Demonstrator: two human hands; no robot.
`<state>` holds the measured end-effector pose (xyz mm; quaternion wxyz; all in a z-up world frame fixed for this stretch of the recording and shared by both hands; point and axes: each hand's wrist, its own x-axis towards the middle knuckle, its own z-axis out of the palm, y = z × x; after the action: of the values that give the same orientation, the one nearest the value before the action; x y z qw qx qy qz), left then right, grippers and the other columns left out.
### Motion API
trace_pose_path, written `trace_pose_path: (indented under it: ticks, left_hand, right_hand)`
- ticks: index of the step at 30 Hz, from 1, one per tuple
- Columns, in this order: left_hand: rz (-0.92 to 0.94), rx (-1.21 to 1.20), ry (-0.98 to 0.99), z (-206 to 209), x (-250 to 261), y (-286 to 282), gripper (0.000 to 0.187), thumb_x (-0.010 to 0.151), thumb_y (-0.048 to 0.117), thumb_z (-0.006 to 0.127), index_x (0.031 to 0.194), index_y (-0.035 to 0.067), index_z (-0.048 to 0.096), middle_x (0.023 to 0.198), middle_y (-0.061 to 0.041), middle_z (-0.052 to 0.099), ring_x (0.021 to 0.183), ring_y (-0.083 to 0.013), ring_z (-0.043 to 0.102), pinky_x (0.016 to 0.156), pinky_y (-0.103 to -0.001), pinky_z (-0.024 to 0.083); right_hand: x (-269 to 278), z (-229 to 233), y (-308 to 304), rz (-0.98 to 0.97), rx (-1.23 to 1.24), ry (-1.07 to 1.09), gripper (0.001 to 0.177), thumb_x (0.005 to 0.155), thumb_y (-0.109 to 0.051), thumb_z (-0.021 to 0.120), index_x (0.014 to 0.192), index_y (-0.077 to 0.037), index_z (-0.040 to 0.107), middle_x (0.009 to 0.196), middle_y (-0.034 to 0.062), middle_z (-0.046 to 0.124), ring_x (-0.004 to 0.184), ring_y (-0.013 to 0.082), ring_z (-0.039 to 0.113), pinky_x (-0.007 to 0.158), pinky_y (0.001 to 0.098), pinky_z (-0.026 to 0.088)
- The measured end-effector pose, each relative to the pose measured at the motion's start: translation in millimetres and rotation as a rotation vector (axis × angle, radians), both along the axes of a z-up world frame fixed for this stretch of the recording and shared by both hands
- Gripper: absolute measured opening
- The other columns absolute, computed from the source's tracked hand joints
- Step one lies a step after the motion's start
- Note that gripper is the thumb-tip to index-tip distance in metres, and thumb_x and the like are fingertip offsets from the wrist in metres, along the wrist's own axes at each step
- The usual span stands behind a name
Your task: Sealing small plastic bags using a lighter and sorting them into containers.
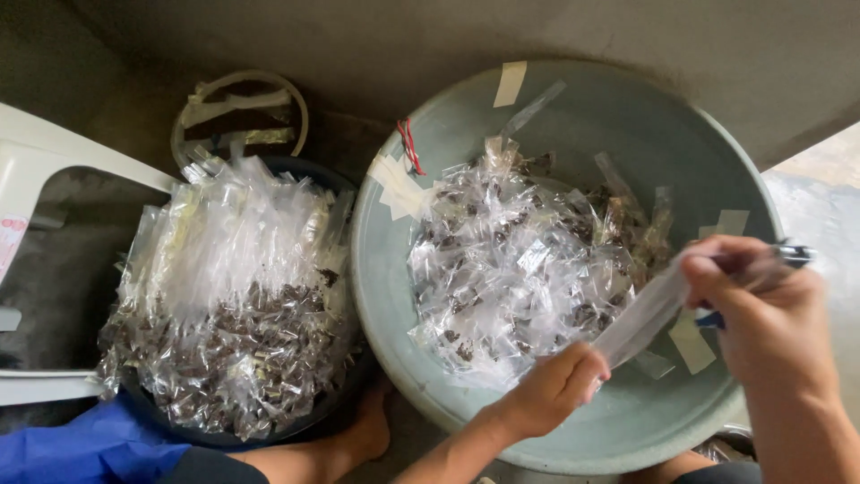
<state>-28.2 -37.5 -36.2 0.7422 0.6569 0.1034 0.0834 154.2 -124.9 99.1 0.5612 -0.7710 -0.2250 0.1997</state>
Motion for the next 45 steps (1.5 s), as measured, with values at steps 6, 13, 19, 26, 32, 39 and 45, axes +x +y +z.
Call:
trace_pose_path:
  ticks: [6, 13, 19, 26, 32, 39, 45]
  left_hand:
    - [0.085, 0.388, 0.338, -61.8, 25.0, 74.0, 0.015, 0.098, 0.017, 0.057, 0.107, 0.005, 0.059, 0.098, -0.009, 0.059, 0.076, -0.0180, 0.055, 0.067, -0.028, 0.052]
    - [0.525, 0.988, 0.619, -138.3, 104.5, 123.1, 0.065, 0.076, 0.034, 0.088, 0.125, 0.011, 0.052, 0.118, -0.015, 0.058, 0.109, -0.0345, 0.056, 0.091, -0.053, 0.042]
    - [0.697, 0.553, 0.289, -139.0, 118.9, 121.1, 0.007, 0.086, 0.018, 0.069, 0.085, 0.012, 0.068, 0.076, 0.000, 0.071, 0.070, -0.0172, 0.066, 0.071, -0.033, 0.053]
    - [0.567, 0.086, -0.130, 28.6, 71.6, 86.1, 0.013, 0.092, 0.016, 0.069, 0.097, 0.004, 0.067, 0.088, -0.007, 0.072, 0.080, -0.0161, 0.068, 0.074, -0.028, 0.058]
    - [0.504, 0.154, -0.172, 69.6, 43.9, 72.6, 0.012, 0.088, 0.004, 0.075, 0.098, 0.004, 0.068, 0.087, -0.001, 0.071, 0.078, -0.0112, 0.064, 0.077, -0.026, 0.054]
    - [0.744, 0.563, -0.233, 105.7, 20.3, 92.9, 0.023, 0.087, 0.015, 0.070, 0.071, 0.007, 0.057, 0.129, -0.010, 0.065, 0.132, -0.0301, 0.056, 0.117, -0.050, 0.034]
    - [0.531, 0.053, -0.281, 121.8, 13.4, 99.8, 0.027, 0.092, 0.020, 0.068, 0.108, -0.001, 0.068, 0.101, -0.013, 0.075, 0.093, -0.0183, 0.070, 0.087, -0.028, 0.058]
  right_hand:
    - [33.6, -27.8, -42.3, 0.013, 0.163, -0.092, 0.020, 0.103, 0.001, 0.061, 0.123, 0.001, 0.057, 0.123, 0.0147, 0.061, 0.087, 0.0168, 0.057, 0.079, 0.0249, 0.051]
    - [3.5, 9.5, -18.0, 0.012, -0.108, -0.362, 0.009, 0.098, 0.010, 0.068, 0.106, 0.013, 0.064, 0.138, 0.0202, 0.055, 0.095, 0.0250, 0.056, 0.080, 0.0338, 0.052]
    - [-0.2, 8.3, -5.1, -0.062, -0.219, -0.276, 0.021, 0.091, 0.000, 0.077, 0.110, 0.006, 0.073, 0.078, 0.0168, 0.070, 0.054, 0.0207, 0.056, 0.047, 0.0291, 0.040]
    - [0.7, -27.0, 27.8, 0.052, -0.071, 0.271, 0.049, 0.085, 0.001, 0.073, 0.134, 0.001, 0.070, 0.076, 0.0134, 0.063, 0.059, 0.0199, 0.052, 0.052, 0.0305, 0.042]
    - [5.0, -43.2, 33.6, 0.075, 0.198, 0.482, 0.018, 0.090, 0.000, 0.071, 0.106, 0.007, 0.070, 0.082, 0.0119, 0.065, 0.062, 0.0158, 0.056, 0.053, 0.0253, 0.044]
    - [-8.0, -20.3, 38.5, 0.172, 0.178, 0.252, 0.005, 0.086, 0.002, 0.073, 0.087, 0.006, 0.070, 0.111, 0.0112, 0.070, 0.066, 0.0137, 0.053, 0.056, 0.0249, 0.044]
    - [-14.5, -6.4, 35.9, 0.189, 0.016, 0.026, 0.008, 0.086, -0.001, 0.077, 0.092, 0.004, 0.076, 0.080, 0.0097, 0.071, 0.059, 0.0140, 0.056, 0.053, 0.0255, 0.044]
